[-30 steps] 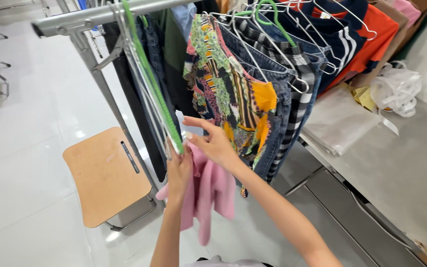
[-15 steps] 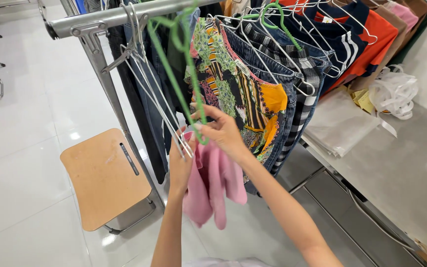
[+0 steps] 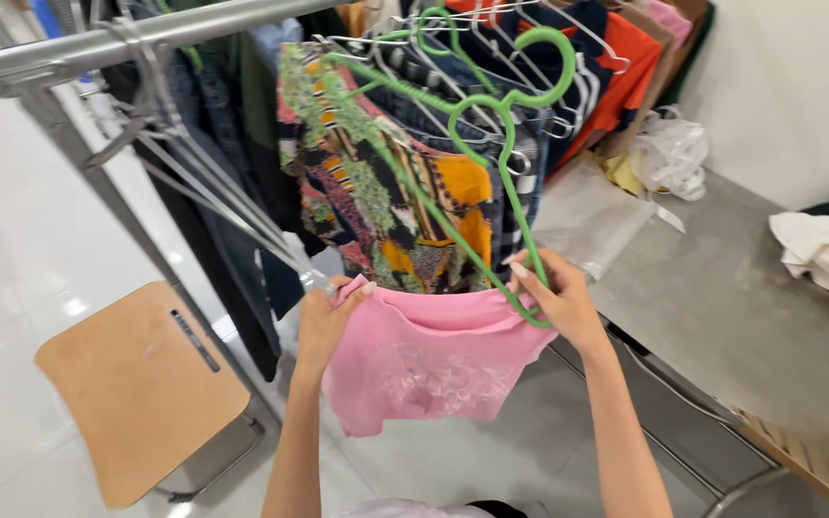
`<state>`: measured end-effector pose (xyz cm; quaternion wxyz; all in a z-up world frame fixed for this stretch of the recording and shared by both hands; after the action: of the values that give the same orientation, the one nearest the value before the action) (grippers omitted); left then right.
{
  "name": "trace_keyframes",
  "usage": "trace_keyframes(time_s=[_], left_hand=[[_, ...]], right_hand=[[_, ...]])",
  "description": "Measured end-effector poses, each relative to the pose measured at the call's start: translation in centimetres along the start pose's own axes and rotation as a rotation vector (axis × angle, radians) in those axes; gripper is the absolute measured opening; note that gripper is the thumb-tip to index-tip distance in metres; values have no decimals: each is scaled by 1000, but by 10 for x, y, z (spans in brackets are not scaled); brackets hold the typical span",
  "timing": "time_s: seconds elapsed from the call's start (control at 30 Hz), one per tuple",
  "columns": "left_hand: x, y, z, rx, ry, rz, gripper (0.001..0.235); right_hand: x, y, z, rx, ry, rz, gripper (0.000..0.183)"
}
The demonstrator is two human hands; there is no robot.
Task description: The person picks up various folded garments, including a patterned top, a pink t-shirt, a white shirt, and a black t-shirt, from a table. They place each item onto a hanger and hang it on a clothing rack.
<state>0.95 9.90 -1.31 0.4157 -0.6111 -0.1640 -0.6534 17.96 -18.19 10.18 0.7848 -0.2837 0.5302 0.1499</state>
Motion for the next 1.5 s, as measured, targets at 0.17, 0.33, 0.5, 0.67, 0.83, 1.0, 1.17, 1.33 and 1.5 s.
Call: trace_keyframes(time_s=[0.17, 0.33, 0.5, 0.67, 0.83, 1.0, 1.17, 1.33, 1.5], left_hand=[[51, 37, -10, -26, 105, -95, 10], [49, 93, -22, -163, 146, -167, 8], [21, 132, -36, -351, 260, -129, 9], [31, 128, -47, -504, 357, -91, 11], [38, 131, -54, -606, 400, -1, 5], [63, 138, -72, -772, 386, 24, 8], [80, 163, -96, -894, 395, 50, 9], [75, 195, -109, -949, 398, 68, 9], [102, 198, -119, -960, 437, -14, 17]], right_hand=[[28, -42, -34, 128, -112, 8, 4], [47, -33, -52, 84, -5, 215, 9], [79, -37, -64, 275, 252, 479, 18], [74, -54, -72, 430, 266, 818, 55], [108, -67, -77, 460, 220, 1116, 53], [120, -72, -79, 288, 66, 1356, 56], [118, -95, -92, 334, 73, 1245, 55], [107, -109, -112, 449, 107, 1153, 54], [136, -133, -141, 453, 75, 1197, 53]])
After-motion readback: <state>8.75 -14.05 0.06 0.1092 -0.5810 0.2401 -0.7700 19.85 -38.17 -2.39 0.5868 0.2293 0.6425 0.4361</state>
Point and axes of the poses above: each hand's wrist, its own z-axis towards the middle knuckle, its own y-axis out of the palm, x = y × z, the point moved 4 cm from there along z, towards the middle knuckle, and after that the axes turned 8 degrees about y, right-handed, at the moved point
